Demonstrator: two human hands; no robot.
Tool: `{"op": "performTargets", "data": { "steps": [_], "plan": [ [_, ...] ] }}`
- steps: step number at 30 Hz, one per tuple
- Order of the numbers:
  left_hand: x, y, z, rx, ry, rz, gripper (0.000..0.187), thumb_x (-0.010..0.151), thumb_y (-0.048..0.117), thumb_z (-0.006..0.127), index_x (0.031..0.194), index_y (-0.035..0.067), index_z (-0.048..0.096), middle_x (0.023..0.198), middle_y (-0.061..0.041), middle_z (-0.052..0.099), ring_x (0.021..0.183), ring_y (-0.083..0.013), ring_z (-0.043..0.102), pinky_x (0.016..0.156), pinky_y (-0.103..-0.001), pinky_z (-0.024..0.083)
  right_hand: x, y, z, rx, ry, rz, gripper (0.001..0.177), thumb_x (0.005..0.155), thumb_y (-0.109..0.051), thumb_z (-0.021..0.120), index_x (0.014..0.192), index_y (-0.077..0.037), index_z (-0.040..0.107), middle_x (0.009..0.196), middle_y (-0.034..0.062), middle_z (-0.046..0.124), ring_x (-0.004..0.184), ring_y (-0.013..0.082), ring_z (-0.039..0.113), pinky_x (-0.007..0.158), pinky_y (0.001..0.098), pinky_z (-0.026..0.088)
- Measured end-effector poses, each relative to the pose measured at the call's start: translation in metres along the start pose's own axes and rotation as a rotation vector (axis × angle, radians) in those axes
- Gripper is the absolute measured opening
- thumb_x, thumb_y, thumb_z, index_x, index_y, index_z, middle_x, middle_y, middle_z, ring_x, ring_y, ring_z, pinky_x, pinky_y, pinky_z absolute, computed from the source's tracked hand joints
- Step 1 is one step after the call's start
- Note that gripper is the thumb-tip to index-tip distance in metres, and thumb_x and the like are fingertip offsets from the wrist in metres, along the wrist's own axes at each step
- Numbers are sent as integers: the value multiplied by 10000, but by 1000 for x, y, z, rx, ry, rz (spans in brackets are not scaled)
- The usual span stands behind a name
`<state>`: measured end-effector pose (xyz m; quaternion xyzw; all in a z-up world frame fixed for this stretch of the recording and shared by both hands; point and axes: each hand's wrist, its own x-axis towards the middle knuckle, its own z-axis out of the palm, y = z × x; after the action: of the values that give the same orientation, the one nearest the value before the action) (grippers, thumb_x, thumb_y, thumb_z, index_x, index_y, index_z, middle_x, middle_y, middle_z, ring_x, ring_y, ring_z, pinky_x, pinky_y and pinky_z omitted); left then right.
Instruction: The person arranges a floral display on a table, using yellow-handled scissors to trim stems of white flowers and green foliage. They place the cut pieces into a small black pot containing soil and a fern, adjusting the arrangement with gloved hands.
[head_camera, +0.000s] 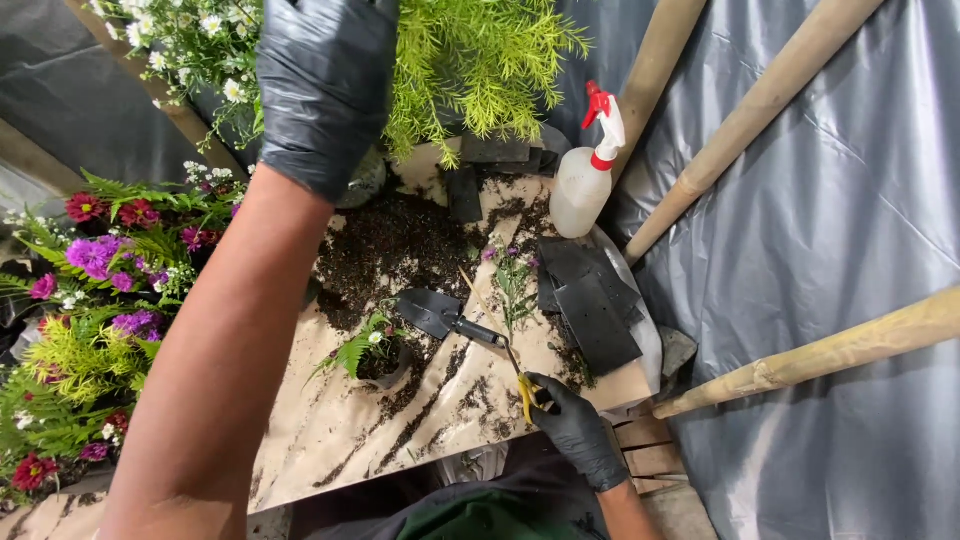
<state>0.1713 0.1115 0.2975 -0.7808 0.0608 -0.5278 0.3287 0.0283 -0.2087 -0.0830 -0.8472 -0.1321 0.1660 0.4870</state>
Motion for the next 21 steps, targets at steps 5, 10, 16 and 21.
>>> {"op": "performTargets", "data": {
  "steps": [5,10,16,21],
  "plan": [
    [-13,-12,22,12,-28,-15,264,933,103,614,1191,148,634,950,-33,680,850,-222,692,744,-312,613,3,9,3,14,24,-31,595,852,-191,788,1411,-311,626,1092,11,812,1036,121,773,876,281,630],
    [-29,-30,22,-194,84,-86,242,867,212,825,1065,173,691,971,-53,710,868,-315,682,728,-419,557,5,25,9,25,25,64,587,831,-207,810,1389,-303,656,1107,-48,817,1000,86,755,855,250,616],
    [-58,-30,51,-722,43,-426,109,884,46,870,931,101,788,878,-84,777,733,-208,719,596,-341,594,-4,11,4,146,-7,224,555,882,-165,790,1408,-309,687,1031,-5,698,991,83,647,840,222,509],
    [-66,9,29,-1185,-376,-863,109,902,85,674,960,90,766,893,-58,798,761,-154,769,651,-269,687,-5,9,7,158,-13,238,553,881,-144,787,1398,-319,701,997,-15,660,919,98,595,812,230,480]
  ]
}}
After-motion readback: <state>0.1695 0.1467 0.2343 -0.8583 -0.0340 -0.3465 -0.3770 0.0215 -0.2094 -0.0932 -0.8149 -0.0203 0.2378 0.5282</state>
